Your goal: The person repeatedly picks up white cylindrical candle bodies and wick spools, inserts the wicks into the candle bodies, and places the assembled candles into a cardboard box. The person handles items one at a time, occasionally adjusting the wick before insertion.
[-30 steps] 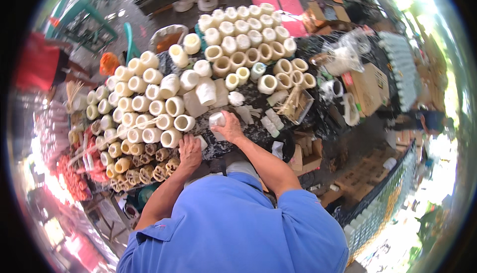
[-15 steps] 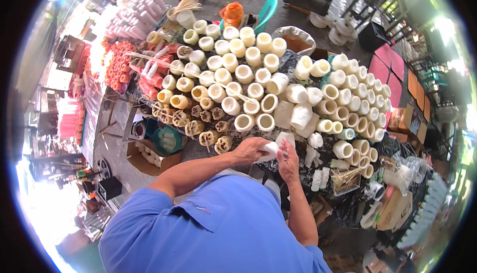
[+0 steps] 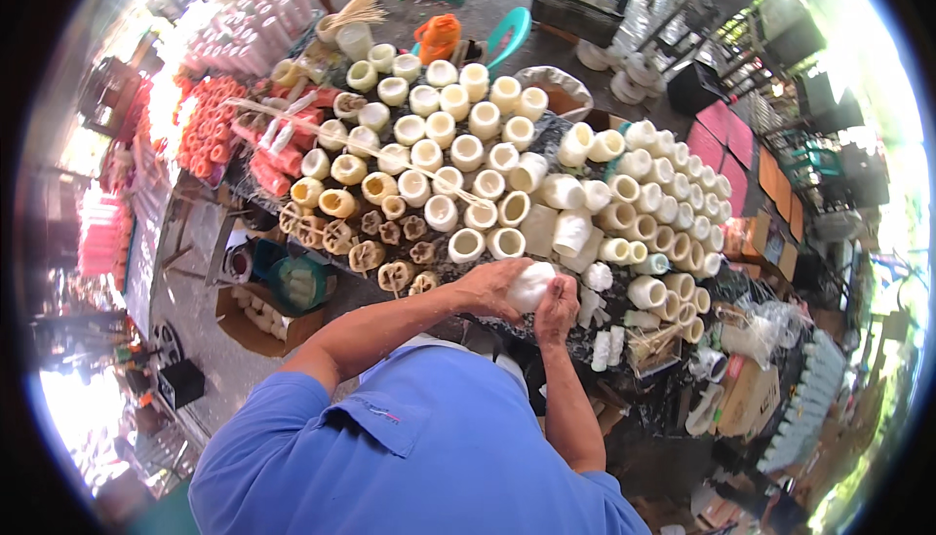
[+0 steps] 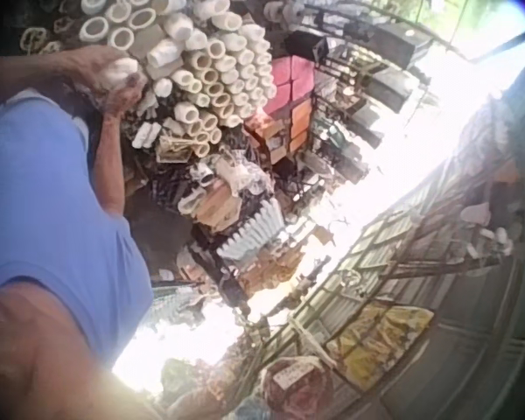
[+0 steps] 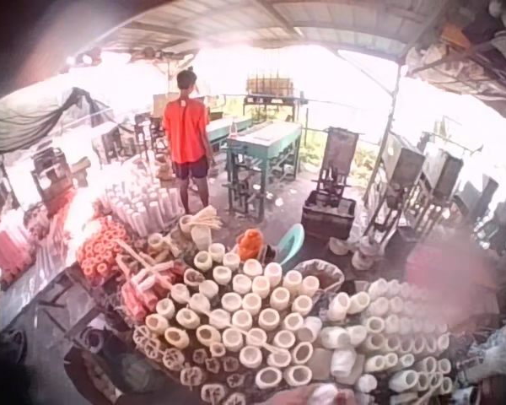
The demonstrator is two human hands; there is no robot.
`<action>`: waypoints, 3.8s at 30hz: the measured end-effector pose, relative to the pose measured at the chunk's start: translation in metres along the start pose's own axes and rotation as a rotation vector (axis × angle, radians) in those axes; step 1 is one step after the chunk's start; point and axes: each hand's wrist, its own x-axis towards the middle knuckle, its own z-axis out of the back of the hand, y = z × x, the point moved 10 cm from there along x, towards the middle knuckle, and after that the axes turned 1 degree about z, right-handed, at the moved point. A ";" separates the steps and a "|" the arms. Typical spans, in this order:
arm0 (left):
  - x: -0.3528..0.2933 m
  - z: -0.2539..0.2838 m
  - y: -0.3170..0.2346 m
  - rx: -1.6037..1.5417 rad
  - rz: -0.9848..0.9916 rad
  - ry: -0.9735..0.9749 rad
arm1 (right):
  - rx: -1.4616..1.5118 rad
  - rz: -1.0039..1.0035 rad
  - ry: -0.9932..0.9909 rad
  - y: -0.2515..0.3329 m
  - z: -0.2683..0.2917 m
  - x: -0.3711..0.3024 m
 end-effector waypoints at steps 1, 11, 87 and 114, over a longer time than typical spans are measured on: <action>0.003 -0.001 0.002 -0.006 0.024 0.012 | 0.035 -0.011 0.024 0.001 0.000 0.000; 0.011 0.007 -0.015 0.028 0.094 0.103 | -0.131 0.193 0.174 0.043 0.007 0.000; -0.030 0.072 0.006 -0.967 0.351 -0.536 | -0.805 0.279 0.535 -0.050 -0.115 0.381; 0.218 0.119 -0.003 -0.566 0.058 -0.377 | 0.061 -0.026 0.575 0.042 -0.039 0.302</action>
